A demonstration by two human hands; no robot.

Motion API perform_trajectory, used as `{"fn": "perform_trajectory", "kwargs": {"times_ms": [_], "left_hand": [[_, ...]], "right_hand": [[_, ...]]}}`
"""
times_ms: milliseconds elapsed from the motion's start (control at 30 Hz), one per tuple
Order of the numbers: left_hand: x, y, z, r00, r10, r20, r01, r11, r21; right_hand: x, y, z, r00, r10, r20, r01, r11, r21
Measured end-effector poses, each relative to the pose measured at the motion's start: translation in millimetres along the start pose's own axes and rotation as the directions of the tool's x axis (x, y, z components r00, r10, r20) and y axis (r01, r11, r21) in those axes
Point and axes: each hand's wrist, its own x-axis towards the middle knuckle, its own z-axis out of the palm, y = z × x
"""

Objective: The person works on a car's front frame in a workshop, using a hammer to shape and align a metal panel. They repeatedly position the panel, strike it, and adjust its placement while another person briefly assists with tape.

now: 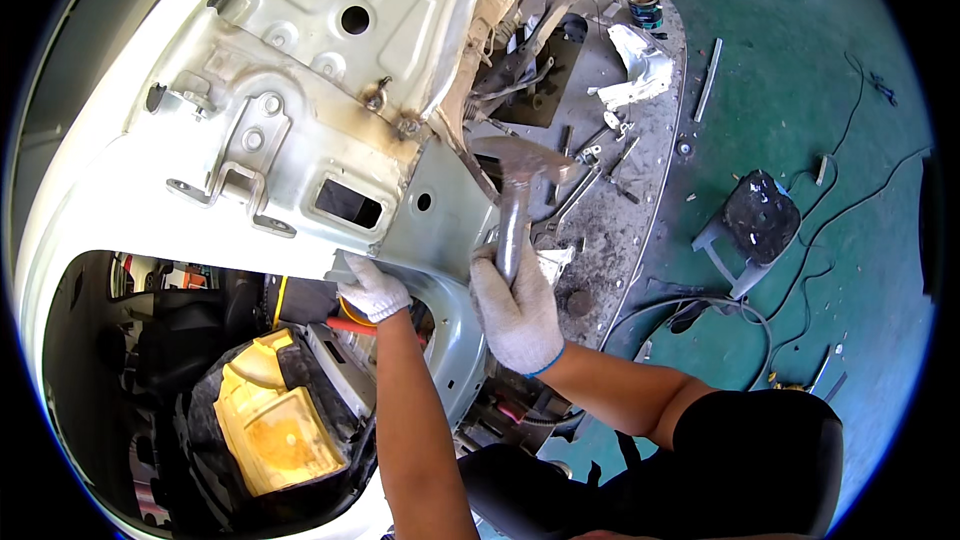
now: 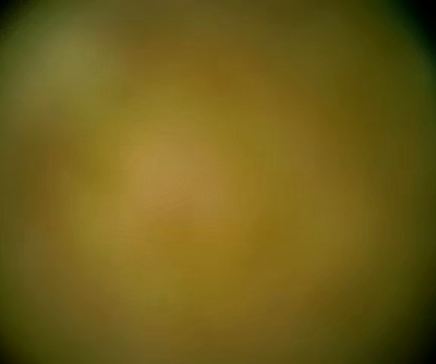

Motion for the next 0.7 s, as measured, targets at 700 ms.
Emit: {"fn": "perform_trajectory", "kwargs": {"times_ms": [700], "left_hand": [[3.3,-2.2,0.9,0.999,0.014,0.044,-0.012,0.999,-0.030]], "right_hand": [[4.0,-17.6,-2.8,0.993,0.058,0.106,-0.027,0.962,-0.272]]}}
